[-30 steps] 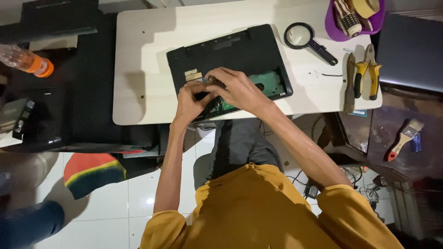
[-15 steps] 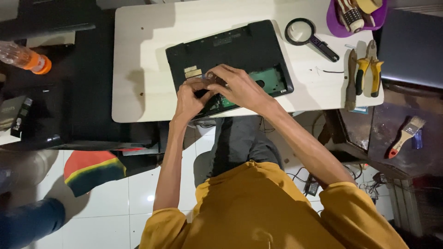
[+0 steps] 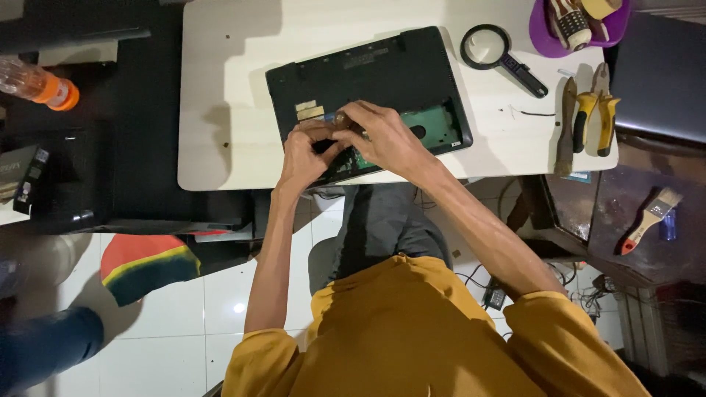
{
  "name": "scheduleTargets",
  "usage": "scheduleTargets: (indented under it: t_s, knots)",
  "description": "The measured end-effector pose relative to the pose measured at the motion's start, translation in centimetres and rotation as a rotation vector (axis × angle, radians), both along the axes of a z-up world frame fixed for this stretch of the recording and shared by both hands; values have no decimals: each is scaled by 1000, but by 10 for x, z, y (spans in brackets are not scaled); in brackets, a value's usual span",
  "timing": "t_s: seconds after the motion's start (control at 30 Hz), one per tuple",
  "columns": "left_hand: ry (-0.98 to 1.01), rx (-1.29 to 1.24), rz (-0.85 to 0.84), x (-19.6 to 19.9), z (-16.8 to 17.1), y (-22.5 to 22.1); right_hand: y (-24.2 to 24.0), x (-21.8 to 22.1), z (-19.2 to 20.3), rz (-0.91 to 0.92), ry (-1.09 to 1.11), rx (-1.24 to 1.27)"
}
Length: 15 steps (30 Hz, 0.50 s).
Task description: The person is disassembling a laptop to service or replace the RAM modules, involving unscrewing the back panel and manipulating internal hardware.
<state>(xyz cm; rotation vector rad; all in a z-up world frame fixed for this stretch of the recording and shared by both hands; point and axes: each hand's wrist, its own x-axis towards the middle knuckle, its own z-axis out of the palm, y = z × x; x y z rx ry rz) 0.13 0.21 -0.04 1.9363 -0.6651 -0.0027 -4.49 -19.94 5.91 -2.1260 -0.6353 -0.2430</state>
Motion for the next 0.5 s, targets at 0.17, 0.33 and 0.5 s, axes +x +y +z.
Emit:
scheduleTargets:
  t_s: [0.17,0.33,0.5]
  knots:
    - [-2,-19,1,-4,9,-2,1,3,-6,-3,17,2]
    - [-31,-2,7,0,-1,0,2,4,-9,-1,24,16]
    - [37,25,23,-3,5,2,2,5,-10,-22,-2,-6]
